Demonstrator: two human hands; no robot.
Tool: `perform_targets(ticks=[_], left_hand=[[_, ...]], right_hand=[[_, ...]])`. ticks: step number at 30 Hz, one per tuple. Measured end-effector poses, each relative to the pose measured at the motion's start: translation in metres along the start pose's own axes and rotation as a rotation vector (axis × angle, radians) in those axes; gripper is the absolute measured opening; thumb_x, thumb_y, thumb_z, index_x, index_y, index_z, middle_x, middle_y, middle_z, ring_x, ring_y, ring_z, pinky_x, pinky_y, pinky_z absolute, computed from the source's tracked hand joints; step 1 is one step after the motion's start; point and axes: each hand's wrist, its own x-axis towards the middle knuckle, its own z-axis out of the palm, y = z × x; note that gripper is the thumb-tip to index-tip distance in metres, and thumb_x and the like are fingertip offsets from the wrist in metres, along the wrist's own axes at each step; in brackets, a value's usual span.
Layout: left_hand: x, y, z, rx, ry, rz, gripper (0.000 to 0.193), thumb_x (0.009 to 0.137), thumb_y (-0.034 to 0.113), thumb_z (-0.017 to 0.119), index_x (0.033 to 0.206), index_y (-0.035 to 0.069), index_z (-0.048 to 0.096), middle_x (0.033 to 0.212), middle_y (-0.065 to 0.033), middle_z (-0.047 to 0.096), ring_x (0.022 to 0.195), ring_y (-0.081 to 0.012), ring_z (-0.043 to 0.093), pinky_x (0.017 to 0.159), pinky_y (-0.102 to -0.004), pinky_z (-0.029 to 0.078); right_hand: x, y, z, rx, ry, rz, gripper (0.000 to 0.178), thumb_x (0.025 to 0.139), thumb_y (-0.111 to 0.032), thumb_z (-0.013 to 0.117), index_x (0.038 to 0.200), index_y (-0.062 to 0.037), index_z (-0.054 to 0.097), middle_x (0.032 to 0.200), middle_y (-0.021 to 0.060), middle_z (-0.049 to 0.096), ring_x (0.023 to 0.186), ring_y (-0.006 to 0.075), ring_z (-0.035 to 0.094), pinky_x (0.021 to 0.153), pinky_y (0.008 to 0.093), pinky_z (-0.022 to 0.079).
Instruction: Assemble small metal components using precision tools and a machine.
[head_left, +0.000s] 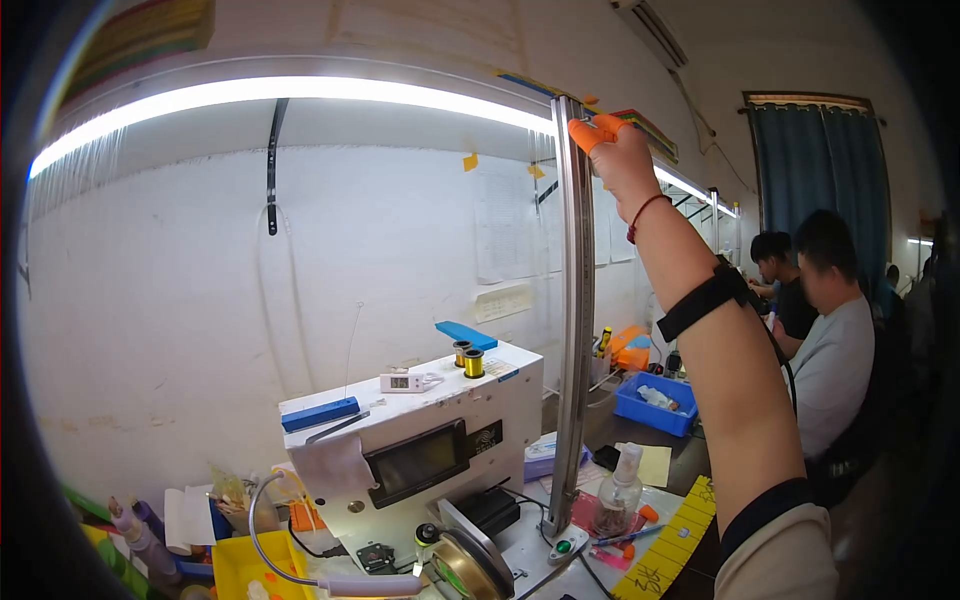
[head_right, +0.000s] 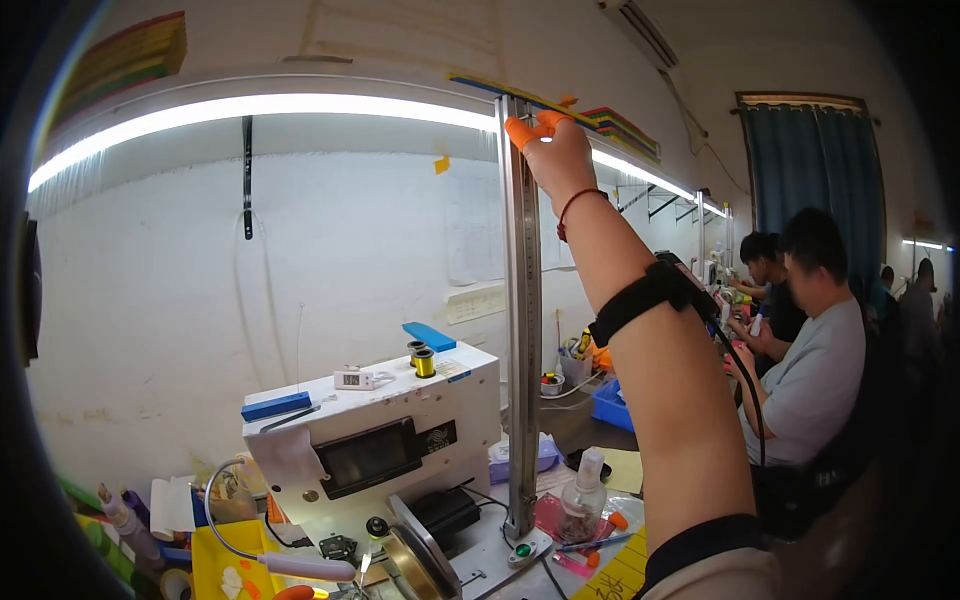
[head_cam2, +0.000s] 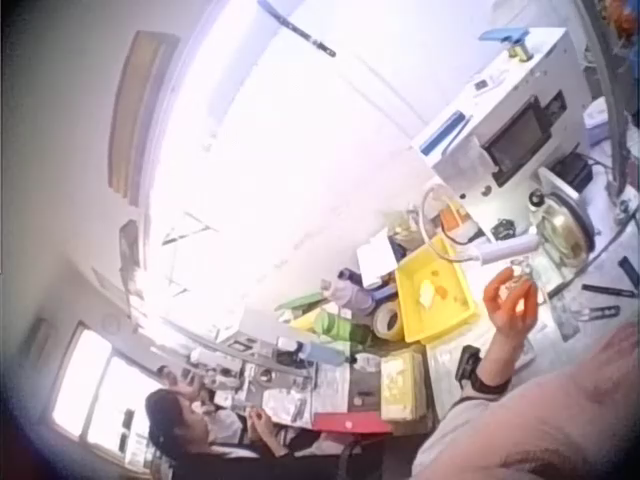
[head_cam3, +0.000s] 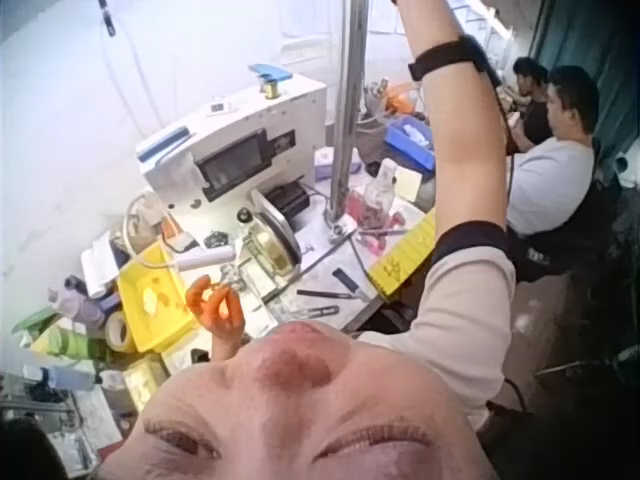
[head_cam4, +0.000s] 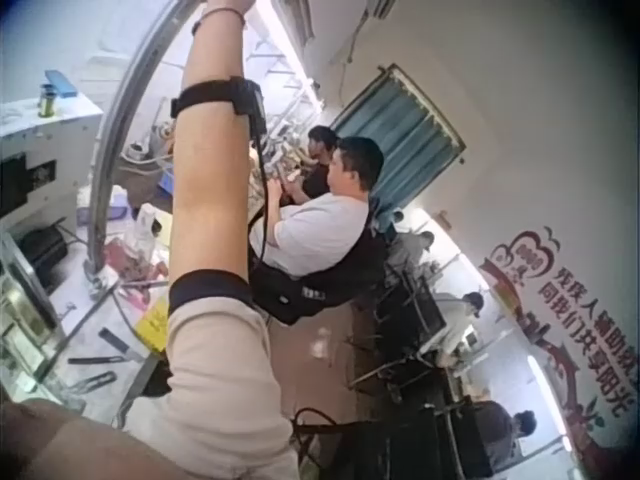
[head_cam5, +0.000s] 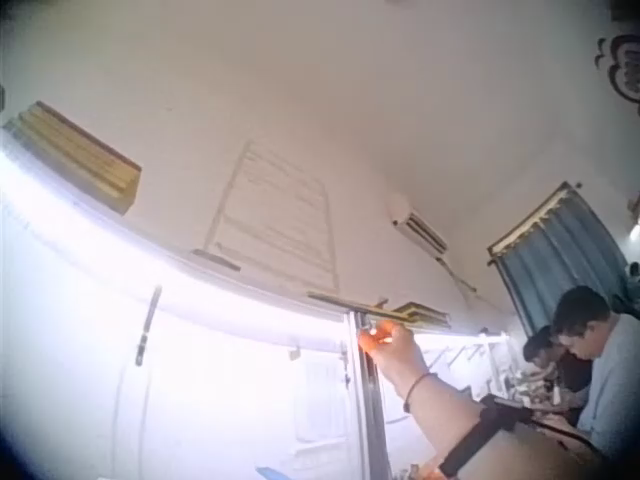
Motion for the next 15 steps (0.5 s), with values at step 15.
perform_targets(ticks=[15], left_hand=[[0.0,0.004,-0.003,-0.021,-0.039,-0.023,0.026,0.064,-0.009,0.059,0.086,0.004,0.056,0.101,-0.0183,0.046,0.082,-0.0251,0.049,0.067,-0.031,0.043]], right_hand=[[0.012,0.008,-0.007,-0.436,0.201,-0.304,0.022,0.075,-0.008,0.053,0.095,-0.0033,0.057,0.089,0.0107,0.057,0.079,0.0252,0.056,0.071,0.0307,0.044]])
